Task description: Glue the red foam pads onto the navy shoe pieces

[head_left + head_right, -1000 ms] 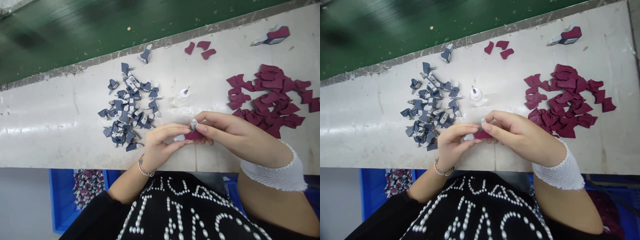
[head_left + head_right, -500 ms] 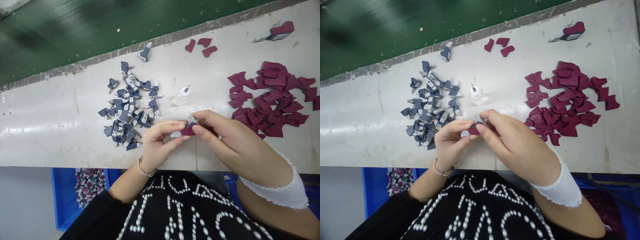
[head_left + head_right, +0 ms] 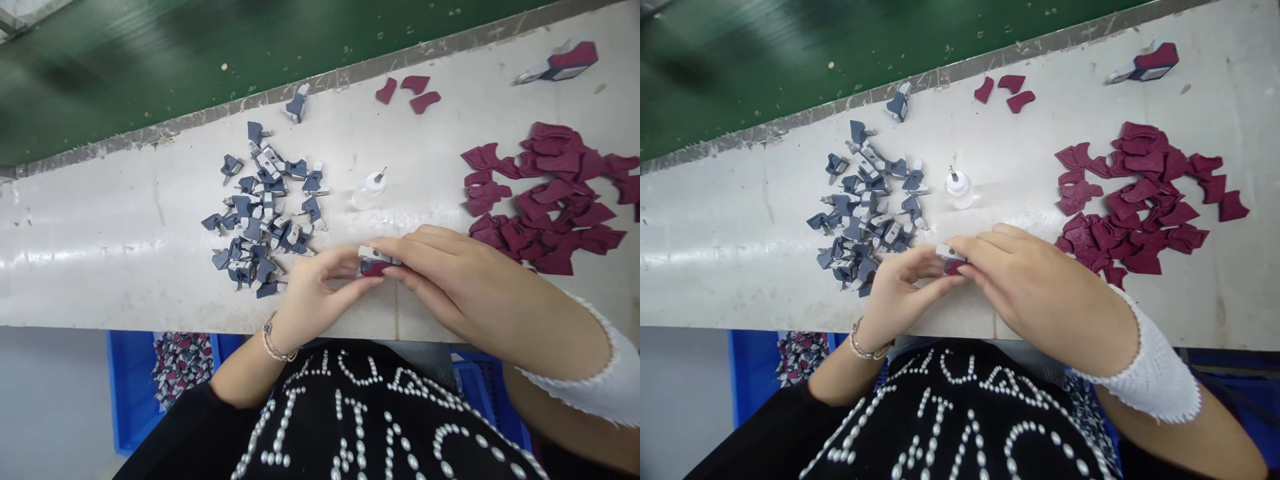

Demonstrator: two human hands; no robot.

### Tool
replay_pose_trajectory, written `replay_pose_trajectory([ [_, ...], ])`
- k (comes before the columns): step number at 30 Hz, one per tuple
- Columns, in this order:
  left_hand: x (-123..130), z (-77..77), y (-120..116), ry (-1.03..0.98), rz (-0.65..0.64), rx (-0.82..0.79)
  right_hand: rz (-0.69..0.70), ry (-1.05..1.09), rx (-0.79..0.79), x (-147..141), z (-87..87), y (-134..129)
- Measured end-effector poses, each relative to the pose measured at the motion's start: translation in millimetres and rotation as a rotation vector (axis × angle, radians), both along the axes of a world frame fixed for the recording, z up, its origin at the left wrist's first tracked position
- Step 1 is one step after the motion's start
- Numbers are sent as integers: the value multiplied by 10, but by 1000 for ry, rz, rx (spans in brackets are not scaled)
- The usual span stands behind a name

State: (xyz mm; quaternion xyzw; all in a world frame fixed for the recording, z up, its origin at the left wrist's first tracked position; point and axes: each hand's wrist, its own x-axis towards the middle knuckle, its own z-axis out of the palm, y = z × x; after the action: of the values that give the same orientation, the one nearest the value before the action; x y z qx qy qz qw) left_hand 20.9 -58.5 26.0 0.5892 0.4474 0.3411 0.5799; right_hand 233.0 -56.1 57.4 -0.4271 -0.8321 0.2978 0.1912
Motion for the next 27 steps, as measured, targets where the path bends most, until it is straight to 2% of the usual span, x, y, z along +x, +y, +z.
replay_pose_trajectory([
  [3, -72, 73, 42, 106, -111, 37, 98, 40, -29, 28, 31, 11],
  [8, -67, 4, -5, 37, -34, 123, 149, 75, -85, 93, 30, 4],
  [14, -2, -122, -122, -80, 18, -48, 139, 61, -99, 56, 37, -17],
  [19, -28, -118, -186, -139, -44, -212, 136, 68, -186, -15, 8, -55],
  [23, -89, -63, -231, -38, -142, -162, 177, 95, -231, -20, -37, -104],
  [27, -117, -85, -258, -7, -95, -44, 186, 84, -216, -27, -58, -128],
])
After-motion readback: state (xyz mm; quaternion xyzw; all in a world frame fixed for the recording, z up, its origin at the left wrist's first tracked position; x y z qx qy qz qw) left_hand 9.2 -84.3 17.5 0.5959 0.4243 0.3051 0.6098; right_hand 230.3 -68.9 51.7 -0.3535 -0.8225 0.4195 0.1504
